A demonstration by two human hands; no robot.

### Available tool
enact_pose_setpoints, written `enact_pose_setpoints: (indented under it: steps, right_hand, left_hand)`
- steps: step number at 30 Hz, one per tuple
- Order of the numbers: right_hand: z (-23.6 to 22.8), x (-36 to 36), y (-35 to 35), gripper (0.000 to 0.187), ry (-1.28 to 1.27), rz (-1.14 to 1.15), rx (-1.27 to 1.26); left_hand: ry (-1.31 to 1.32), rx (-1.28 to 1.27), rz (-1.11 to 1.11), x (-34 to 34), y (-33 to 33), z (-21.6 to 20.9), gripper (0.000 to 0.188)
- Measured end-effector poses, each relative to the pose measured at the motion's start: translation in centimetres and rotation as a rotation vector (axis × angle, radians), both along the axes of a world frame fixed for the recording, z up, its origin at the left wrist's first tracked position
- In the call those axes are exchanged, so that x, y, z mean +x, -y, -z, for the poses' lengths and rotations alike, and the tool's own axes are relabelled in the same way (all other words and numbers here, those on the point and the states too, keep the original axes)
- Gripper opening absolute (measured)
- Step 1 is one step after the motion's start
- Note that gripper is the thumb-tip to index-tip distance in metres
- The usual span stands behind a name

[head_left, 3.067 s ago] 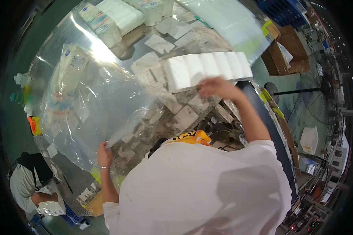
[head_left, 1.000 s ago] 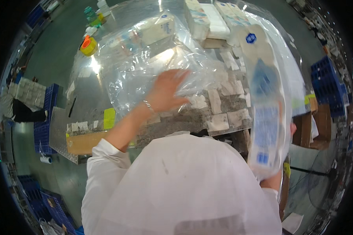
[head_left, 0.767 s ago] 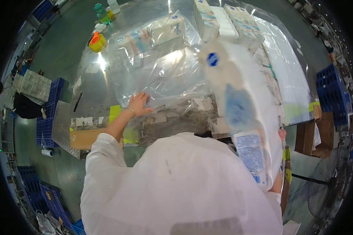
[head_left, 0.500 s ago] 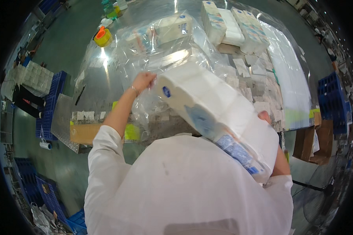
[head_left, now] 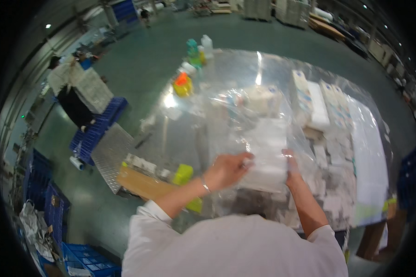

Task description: The person picks up bundles of white tissues and places them into a large plastic bag on a metal table, using a small green tool to assist with positioning, and then moves the filled bag to the side.

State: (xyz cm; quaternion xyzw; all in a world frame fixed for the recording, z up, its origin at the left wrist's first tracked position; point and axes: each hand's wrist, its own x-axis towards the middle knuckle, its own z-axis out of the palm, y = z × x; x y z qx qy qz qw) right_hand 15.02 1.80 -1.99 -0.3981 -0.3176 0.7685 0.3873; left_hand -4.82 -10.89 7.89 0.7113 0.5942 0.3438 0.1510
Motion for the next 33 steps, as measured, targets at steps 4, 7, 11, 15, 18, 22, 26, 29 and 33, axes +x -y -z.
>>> enact_pose_setpoints:
  steps: [4, 7, 11, 15, 18, 22, 26, 29, 33]
  right_hand:
    - [5.9, -9.2, -8.2, 0.047, 0.525, 0.201, 0.563]
    - [6.1, -14.7, -9.9, 0.058, 0.620, 0.238, 0.903]
    - [6.1, -13.3, -7.6, 0.062, 0.534, -0.246, 0.933]
    - [4.8, -5.8, -2.5, 0.047, 0.642, -1.029, 0.908]
    - [-2.3, 0.8, -2.7, 0.038, 0.586, -1.760, 0.599]
    - [-8.8, 7.6, -11.1, 0.032, 0.275, -1.128, 0.204]
    - [-4.1, 8.3, -27.7, 0.053, 1.115, -0.004, 0.825]
    - [0.5, 5.4, -36.8, 0.082, 1.478, 0.095, 0.617]
    - [1.6, 0.2, -35.8, 0.100, 1.692, 0.010, 0.438]
  left_hand:
    - [0.211, 0.095, 0.125, 1.1, -0.4, -0.4, 0.022]
    - [0.289, -0.017, 0.167, 1.0, -1.0, 1.2, 0.023]
    - [0.377, -0.288, 0.061, -0.4, -1.9, 3.9, 0.025]
    - [0.459, -0.394, -0.005, -1.7, -2.9, 10.8, 0.030]
    - [0.065, -0.635, -0.064, -4.9, -3.4, 15.9, 0.034]
    - [-0.119, -0.791, -0.133, -7.9, -4.0, 19.5, 0.037]
    - [-0.081, -0.809, -0.061, -9.3, -4.8, 18.9, 0.039]
    - [-0.042, -0.755, -0.003, -9.2, -4.6, 17.4, 0.043]
    - [0.000, -0.760, -0.074, -7.8, -3.5, 15.1, 0.048]
